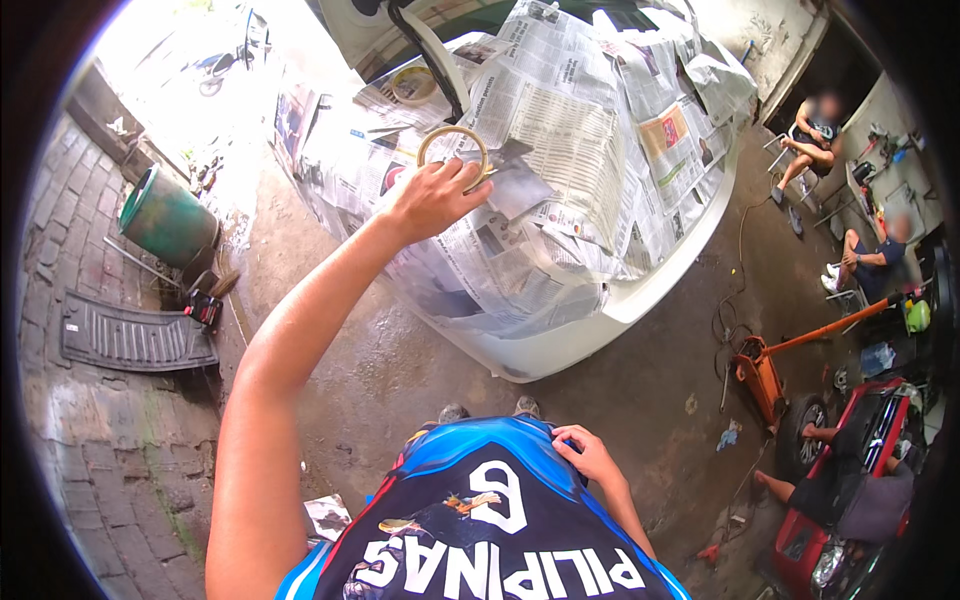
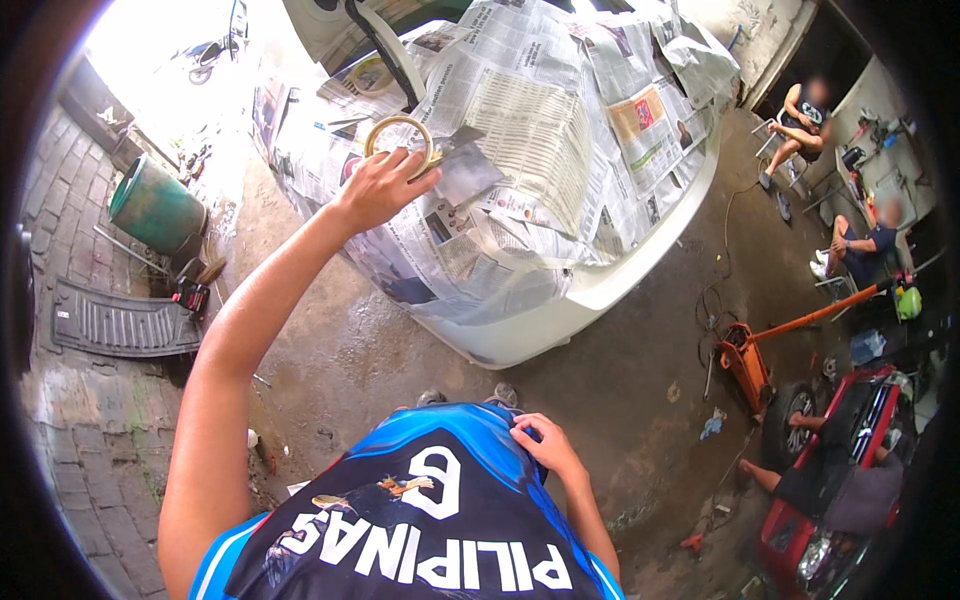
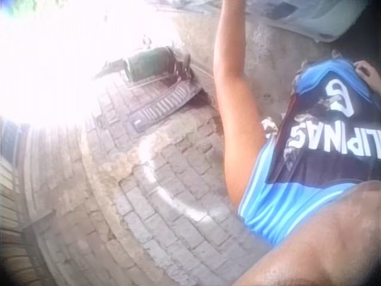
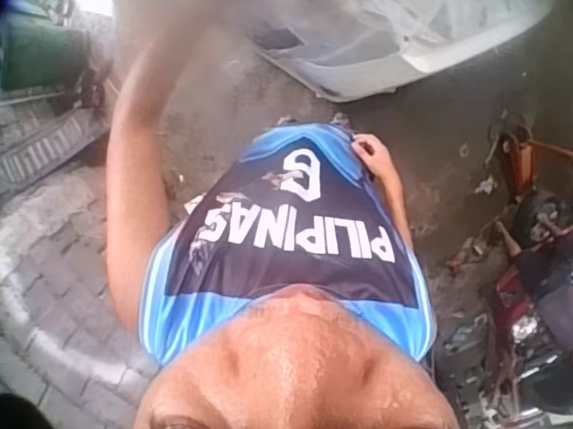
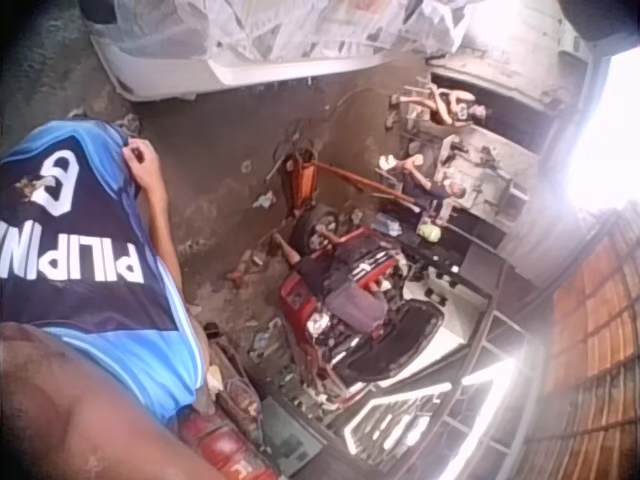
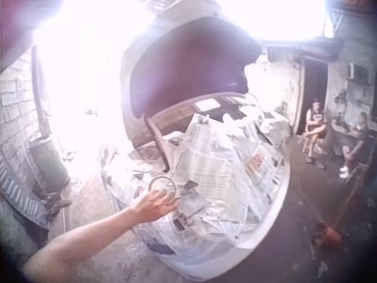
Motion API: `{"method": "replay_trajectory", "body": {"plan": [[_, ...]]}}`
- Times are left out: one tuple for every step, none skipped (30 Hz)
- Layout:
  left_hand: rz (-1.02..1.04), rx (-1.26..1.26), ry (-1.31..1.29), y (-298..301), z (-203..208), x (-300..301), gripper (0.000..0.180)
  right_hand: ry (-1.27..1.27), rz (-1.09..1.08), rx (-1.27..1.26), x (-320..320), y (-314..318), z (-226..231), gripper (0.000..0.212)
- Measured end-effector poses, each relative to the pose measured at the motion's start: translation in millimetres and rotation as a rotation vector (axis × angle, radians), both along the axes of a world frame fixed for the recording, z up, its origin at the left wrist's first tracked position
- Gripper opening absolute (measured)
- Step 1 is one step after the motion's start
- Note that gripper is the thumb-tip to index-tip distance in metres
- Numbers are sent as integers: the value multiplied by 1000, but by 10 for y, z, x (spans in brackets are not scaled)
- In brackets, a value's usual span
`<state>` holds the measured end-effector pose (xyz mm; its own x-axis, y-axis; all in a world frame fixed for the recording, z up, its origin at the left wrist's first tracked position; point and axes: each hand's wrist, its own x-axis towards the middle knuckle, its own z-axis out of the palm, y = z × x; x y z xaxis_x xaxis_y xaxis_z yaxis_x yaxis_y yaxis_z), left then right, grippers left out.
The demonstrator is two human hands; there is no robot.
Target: The person prepares a car bumper for painting by applying masking tape and newspaper, then sands the surface with sandpaper. They also handle a paint can and a blue plastic scraper.
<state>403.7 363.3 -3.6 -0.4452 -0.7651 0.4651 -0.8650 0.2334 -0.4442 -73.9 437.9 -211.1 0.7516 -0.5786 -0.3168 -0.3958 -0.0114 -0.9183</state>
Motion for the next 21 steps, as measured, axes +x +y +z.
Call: {"method": "replay_trajectory", "body": {"plan": [[9,-27,29,5,-9,-8,32,16,14,-36,33,-3,18,27],[34,-59,39,0,-13,-16,32,13,27,-54,58,-11,40,27],[61,-87,52,-3,-17,-23,31,11,39,-73,80,-16,60,26],[83,-124,69,-15,-16,-24,31,9,53,-91,101,-22,78,26],[105,-140,105,-32,-10,-18,30,18,54,-94,119,-27,95,26],[122,-164,144,-53,-3,-9,29,26,56,-96,139,-29,108,26],[133,-189,182,-71,8,10,27,33,59,-95,161,-31,118,26],[153,-227,221,-87,19,32,25,34,57,-137,186,-31,125,25],[167,-267,260,-107,31,54,23,33,56,-175,216,-30,129,25],[180,-307,299,-119,40,76,21,34,50,-221,244,-29,135,24],[158,-380,338,-126,48,95,17,5,11,-239,284,-25,137,22],[170,-378,395,-130,55,110,16,-27,-33,-267,329,-27,144,19],[182,-375,453,-126,61,121,15,-66,-79,-288,372,-26,156,17],[195,-371,513,-121,70,127,14,-72,-131,-268,424,-28,173,16],[198,-398,570,-109,75,121,13,-86,-183,-243,473,-36,202,15],[194,-412,595,-99,87,114,12,-93,-238,-213,528,-45,241,15],[191,-424,622,-84,101,99,12,-133,-281,-223,592,-65,288,14],[193,-432,662,-68,121,82,11,-183,-317,-232,663,-93,349,14],[183,-473,696,-53,146,58,9,-233,-357,-240,745,-127,425,14],[176,-500,712,-30,178,30,8,-274,-397,-256,836,-171,520,14],[169,-525,736,0,214,-4,7,-328,-449,-209,940,-229,627,17]]}}
